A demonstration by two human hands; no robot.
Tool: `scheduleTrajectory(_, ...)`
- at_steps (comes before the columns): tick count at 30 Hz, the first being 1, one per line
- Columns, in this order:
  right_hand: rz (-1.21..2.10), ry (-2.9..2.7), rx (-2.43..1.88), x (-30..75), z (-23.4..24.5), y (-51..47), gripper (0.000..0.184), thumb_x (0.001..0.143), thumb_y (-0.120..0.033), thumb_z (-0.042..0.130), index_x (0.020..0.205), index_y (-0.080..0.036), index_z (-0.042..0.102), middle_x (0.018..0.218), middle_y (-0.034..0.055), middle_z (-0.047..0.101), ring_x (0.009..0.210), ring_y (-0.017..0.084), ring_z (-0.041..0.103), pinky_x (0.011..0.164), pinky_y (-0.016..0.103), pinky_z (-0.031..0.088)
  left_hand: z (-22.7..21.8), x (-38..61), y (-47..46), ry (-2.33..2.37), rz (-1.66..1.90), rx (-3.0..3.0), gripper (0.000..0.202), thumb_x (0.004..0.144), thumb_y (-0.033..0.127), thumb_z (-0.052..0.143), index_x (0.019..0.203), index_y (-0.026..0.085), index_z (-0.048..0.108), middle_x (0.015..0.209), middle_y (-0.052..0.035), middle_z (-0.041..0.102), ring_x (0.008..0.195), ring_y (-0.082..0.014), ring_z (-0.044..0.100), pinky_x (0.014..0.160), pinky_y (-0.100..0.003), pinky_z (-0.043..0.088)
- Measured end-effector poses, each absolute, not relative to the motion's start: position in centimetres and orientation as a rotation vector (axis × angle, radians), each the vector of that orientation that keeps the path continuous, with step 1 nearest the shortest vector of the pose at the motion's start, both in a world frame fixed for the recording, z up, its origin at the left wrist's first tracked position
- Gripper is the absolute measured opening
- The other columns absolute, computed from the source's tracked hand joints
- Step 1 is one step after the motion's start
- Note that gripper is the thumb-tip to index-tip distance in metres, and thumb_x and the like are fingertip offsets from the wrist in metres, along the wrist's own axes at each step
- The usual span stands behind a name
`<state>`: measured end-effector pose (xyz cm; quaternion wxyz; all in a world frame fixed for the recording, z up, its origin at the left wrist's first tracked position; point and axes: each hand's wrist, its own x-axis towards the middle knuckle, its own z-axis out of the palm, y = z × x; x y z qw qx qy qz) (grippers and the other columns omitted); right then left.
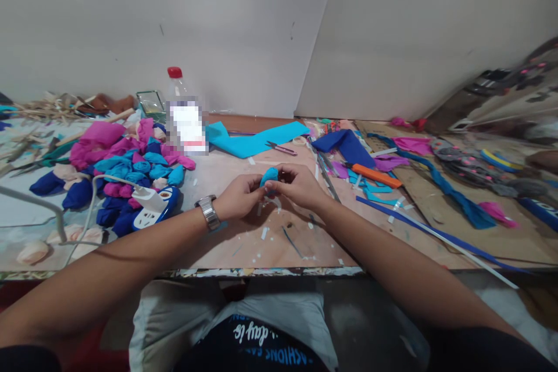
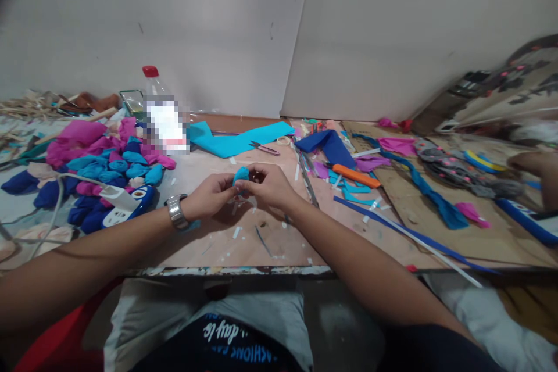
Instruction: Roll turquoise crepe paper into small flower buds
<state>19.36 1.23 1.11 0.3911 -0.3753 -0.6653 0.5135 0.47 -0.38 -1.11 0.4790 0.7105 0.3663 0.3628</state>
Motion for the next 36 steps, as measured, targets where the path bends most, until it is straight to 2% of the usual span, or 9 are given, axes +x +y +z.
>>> scheduleTrajectory(3, 1.263, -1.711, -0.991, 19.5, 1.1, 1.5, 0.038, 0.07, -0.05, 0.085, 0.078, -0.016, 0.072, 0.073, 0.0036, 0.073, 0.065, 0.017, 0.068, 0.063, 0.03, 0.056, -0.9, 0.4, -0.4, 0.942, 0.849, 1.699, 0.044, 0.09, 0.057, 0.064, 0.093, 0.014, 0.073, 0.079, -0.0062, 0.073, 0.064, -0.0155, 0.061, 0.061, -0.028, 0.046)
scheduleTrajectory(7, 1.146, -1.788, -1.056, 19.7, 1.5, 1.6, 0.034, 0.072, -0.047, 0.083, 0.077, -0.015, 0.074, 0.077, 0.0054, 0.074, 0.07, 0.017, 0.066, 0.068, 0.03, 0.053, -0.6, 0.2, -0.3, 0.961, 0.784, 1.664, 0.039, 0.089, 0.051, 0.066, 0.094, 0.014, 0.075, 0.086, -0.0096, 0.078, 0.069, -0.018, 0.067, 0.064, -0.029, 0.048)
scheduleTrajectory(12, 1.183, -1.802, -1.056, 19.6, 1.9, 1.4, 0.038, 0.073, -0.051, 0.08, 0.08, -0.014, 0.075, 0.078, 0.0051, 0.074, 0.069, 0.017, 0.064, 0.066, 0.029, 0.051, 0.0, 0.2, -0.4, 1.002, 0.772, 1.649, 0.032, 0.091, 0.042, 0.064, 0.093, 0.012, 0.075, 0.092, -0.0106, 0.08, 0.073, -0.0161, 0.068, 0.069, -0.026, 0.049)
scheduleTrajectory(19, 1.207, -1.773, -1.104, 19.7, 1.6, 1.7, 0.036, 0.071, -0.049, 0.081, 0.078, -0.015, 0.076, 0.073, 0.0037, 0.071, 0.067, 0.015, 0.058, 0.064, 0.028, 0.047, 0.0, 0.4, -0.6, 0.999, 0.706, 1.555, 0.037, 0.089, 0.047, 0.066, 0.092, 0.012, 0.076, 0.076, -0.0078, 0.076, 0.056, -0.0112, 0.058, 0.054, -0.022, 0.04)
scheduleTrajectory(26, 1.29, -1.64, -1.066, 19.5, 1.1, 2.0, 0.033, 0.07, -0.045, 0.08, 0.083, -0.016, 0.074, 0.069, 0.0005, 0.067, 0.057, 0.011, 0.052, 0.054, 0.025, 0.041, 0.7, 0.4, -0.6, 1.007, 0.788, 1.392, 0.038, 0.088, 0.047, 0.068, 0.09, 0.01, 0.077, 0.084, -0.0109, 0.077, 0.062, -0.0105, 0.057, 0.058, -0.022, 0.04)
scheduleTrajectory(29, 1.291, -1.633, -1.061, 19.5, 0.9, 2.1, 0.031, 0.07, -0.042, 0.081, 0.082, -0.016, 0.072, 0.068, 0.0002, 0.066, 0.055, 0.01, 0.052, 0.053, 0.025, 0.041, 0.6, 0.4, -0.6, 1.015, 0.812, 1.37, 0.036, 0.085, 0.046, 0.071, 0.092, 0.01, 0.077, 0.088, -0.0119, 0.077, 0.06, -0.0099, 0.055, 0.057, -0.022, 0.039)
scheduleTrajectory(32, 1.281, -1.562, -0.992, 19.4, 0.5, 2.0, 0.036, 0.071, -0.04, 0.083, 0.095, -0.02, 0.065, 0.069, -0.0031, 0.064, 0.054, 0.011, 0.056, 0.051, 0.024, 0.046, 0.7, 0.5, -0.6, 0.975, 0.838, 1.28, 0.032, 0.085, 0.042, 0.072, 0.091, 0.011, 0.077, 0.087, -0.0116, 0.078, 0.059, -0.0093, 0.055, 0.057, -0.022, 0.04)
scheduleTrajectory(34, 1.255, -1.537, -0.907, 19.5, 0.4, 1.9, 0.037, 0.076, -0.037, 0.079, 0.104, -0.024, 0.058, 0.067, -0.007, 0.06, 0.053, 0.012, 0.058, 0.051, 0.025, 0.049, 0.7, 0.6, -0.6, 0.923, 0.855, 1.145, 0.028, 0.083, 0.039, 0.074, 0.088, 0.011, 0.076, 0.085, -0.0114, 0.077, 0.062, -0.0104, 0.059, 0.06, -0.023, 0.043)
scheduleTrajectory(36, 1.149, -1.64, -0.832, 19.6, 0.4, 1.8, 0.028, 0.082, -0.03, 0.072, 0.106, -0.025, 0.059, 0.074, -0.0049, 0.062, 0.056, 0.012, 0.06, 0.054, 0.026, 0.051, 0.7, 0.6, -0.4, 0.863, 0.89, 0.997, 0.025, 0.079, 0.036, 0.077, 0.086, 0.012, 0.076, 0.086, -0.0118, 0.078, 0.071, -0.0139, 0.066, 0.066, -0.025, 0.049)
